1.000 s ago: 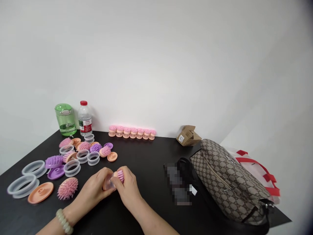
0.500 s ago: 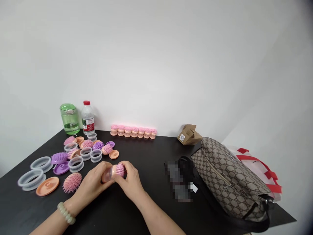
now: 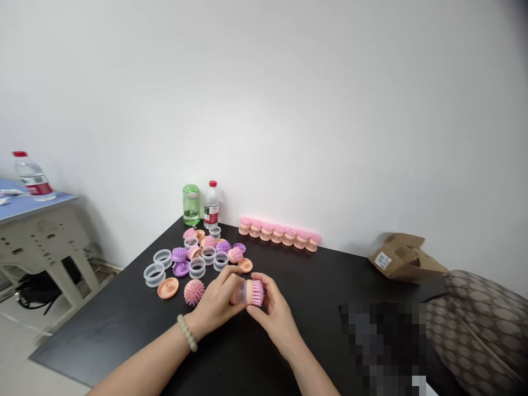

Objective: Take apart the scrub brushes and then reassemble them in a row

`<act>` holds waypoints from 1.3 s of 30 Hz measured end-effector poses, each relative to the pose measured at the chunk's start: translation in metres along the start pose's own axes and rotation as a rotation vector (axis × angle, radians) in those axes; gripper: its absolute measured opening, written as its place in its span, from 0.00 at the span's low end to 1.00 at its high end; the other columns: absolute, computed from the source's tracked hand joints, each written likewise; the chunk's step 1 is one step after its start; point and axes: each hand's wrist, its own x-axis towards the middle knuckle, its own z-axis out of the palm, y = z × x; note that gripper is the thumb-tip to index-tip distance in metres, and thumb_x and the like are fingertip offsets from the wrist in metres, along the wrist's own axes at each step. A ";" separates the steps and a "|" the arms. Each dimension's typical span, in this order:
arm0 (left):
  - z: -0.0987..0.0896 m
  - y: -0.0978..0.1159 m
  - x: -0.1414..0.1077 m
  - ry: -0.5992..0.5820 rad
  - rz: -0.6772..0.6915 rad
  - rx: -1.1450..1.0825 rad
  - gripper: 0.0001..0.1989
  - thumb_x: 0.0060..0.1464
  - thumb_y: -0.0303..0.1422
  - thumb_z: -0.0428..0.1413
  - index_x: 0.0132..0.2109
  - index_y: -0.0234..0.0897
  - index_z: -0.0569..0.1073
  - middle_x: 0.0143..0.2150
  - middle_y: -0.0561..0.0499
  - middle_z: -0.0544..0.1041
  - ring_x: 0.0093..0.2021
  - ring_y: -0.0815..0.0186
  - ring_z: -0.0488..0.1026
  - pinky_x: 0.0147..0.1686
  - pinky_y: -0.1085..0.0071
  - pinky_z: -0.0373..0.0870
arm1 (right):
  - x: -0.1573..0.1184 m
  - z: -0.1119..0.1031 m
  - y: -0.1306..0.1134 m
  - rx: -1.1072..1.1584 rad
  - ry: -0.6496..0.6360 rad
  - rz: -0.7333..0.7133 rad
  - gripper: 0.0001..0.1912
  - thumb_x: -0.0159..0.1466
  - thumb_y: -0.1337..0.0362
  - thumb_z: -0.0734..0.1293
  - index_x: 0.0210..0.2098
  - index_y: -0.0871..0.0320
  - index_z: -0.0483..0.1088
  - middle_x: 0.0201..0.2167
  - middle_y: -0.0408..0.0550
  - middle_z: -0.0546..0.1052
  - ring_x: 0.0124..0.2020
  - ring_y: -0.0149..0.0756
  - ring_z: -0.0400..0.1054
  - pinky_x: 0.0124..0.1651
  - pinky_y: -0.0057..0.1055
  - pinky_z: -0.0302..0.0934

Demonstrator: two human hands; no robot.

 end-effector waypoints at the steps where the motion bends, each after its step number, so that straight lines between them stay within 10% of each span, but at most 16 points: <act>1: 0.000 0.000 0.000 0.006 0.001 0.007 0.14 0.55 0.27 0.60 0.48 0.40 0.67 0.55 0.44 0.69 0.53 0.58 0.74 0.47 0.65 0.76 | 0.000 0.000 0.003 0.034 0.004 0.013 0.33 0.53 0.66 0.72 0.58 0.50 0.64 0.57 0.50 0.72 0.56 0.47 0.70 0.55 0.40 0.68; 7: 0.001 -0.002 -0.002 -0.013 0.018 0.020 0.16 0.55 0.27 0.61 0.48 0.40 0.66 0.57 0.43 0.68 0.54 0.56 0.73 0.48 0.62 0.75 | -0.001 0.001 0.012 0.034 0.014 0.102 0.23 0.59 0.55 0.72 0.51 0.55 0.70 0.46 0.51 0.78 0.46 0.45 0.75 0.50 0.39 0.70; 12: 0.003 -0.004 -0.003 -0.008 0.019 0.003 0.17 0.54 0.28 0.62 0.48 0.40 0.66 0.56 0.44 0.69 0.54 0.55 0.72 0.50 0.62 0.74 | -0.002 0.005 0.013 0.156 0.108 0.088 0.35 0.54 0.57 0.76 0.59 0.52 0.65 0.54 0.52 0.75 0.54 0.47 0.72 0.54 0.40 0.68; 22: -0.007 0.000 0.004 -0.140 -0.077 -0.267 0.19 0.51 0.38 0.65 0.46 0.37 0.70 0.50 0.43 0.71 0.49 0.56 0.71 0.48 0.62 0.70 | 0.001 -0.007 0.002 0.016 0.003 0.007 0.24 0.51 0.65 0.75 0.47 0.54 0.70 0.43 0.47 0.77 0.43 0.43 0.74 0.46 0.34 0.70; 33: -0.007 -0.005 0.001 -0.505 -0.713 -1.290 0.19 0.53 0.48 0.59 0.40 0.36 0.70 0.16 0.58 0.67 0.13 0.72 0.61 0.16 0.78 0.53 | -0.007 -0.016 -0.030 -0.076 -0.312 -0.298 0.14 0.58 0.74 0.71 0.39 0.49 0.72 0.46 0.45 0.74 0.47 0.39 0.71 0.50 0.32 0.66; 39: -0.011 -0.017 0.004 -0.385 -0.754 -1.428 0.23 0.57 0.48 0.52 0.38 0.29 0.75 0.17 0.52 0.69 0.13 0.70 0.61 0.14 0.76 0.49 | -0.002 -0.030 -0.023 0.017 -0.039 -0.303 0.13 0.55 0.67 0.75 0.38 0.50 0.71 0.48 0.49 0.73 0.47 0.40 0.71 0.44 0.30 0.68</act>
